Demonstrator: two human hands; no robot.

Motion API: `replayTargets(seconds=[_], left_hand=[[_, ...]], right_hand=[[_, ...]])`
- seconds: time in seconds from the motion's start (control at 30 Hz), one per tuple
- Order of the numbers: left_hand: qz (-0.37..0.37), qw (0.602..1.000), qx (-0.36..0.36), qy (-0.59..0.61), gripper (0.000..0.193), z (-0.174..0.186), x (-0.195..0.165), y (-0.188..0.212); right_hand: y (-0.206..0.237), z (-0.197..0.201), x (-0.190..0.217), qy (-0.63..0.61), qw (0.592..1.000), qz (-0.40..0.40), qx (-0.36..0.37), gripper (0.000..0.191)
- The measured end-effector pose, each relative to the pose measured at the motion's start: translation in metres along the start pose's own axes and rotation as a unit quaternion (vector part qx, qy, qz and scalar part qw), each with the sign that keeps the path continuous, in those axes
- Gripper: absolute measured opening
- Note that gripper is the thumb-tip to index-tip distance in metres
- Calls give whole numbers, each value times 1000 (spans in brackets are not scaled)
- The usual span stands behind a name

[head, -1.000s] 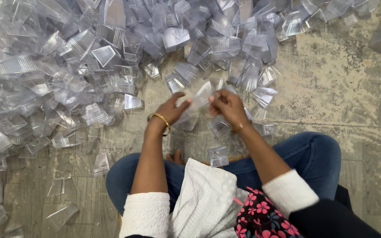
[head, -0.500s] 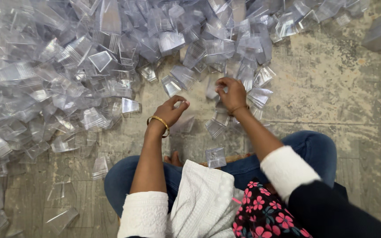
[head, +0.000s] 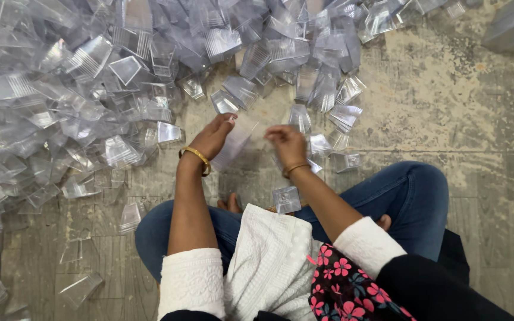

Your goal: The person sits cross-legged on a concrete floor covered with loose clear plastic cups. They pick up cups one at a time and nest them together into stacks, occasionally squaring the stack and setting it aside.

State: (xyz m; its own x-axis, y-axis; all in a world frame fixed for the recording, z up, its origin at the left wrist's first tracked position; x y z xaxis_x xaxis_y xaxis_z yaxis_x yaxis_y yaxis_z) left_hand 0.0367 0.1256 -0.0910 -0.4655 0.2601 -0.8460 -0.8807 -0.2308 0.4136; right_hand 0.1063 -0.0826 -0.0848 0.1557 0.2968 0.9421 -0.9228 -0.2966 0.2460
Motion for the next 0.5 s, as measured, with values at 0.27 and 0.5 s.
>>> replayTargets(seconds=[0.27,0.5], left_hand=[[43,979,151,-133,70,-40,-35,14],[-7,991,113,-65,62,-29,-37,11]], right_hand=[[19,48,0,-180,974,-52,124,19],[8,50,6,-189,976,-20,103,18]])
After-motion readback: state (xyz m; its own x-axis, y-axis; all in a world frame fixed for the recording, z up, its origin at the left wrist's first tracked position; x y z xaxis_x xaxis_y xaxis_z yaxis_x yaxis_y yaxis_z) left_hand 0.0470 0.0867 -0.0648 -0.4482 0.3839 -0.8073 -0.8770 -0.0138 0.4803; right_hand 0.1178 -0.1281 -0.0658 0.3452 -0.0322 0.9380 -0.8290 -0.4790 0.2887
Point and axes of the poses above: each hand's wrist, its own y-axis away from the middle knuckle, its own z-axis out of the back of the hand, x = y × z, the point moved 3 cm from there along -y, towards the middle knuckle
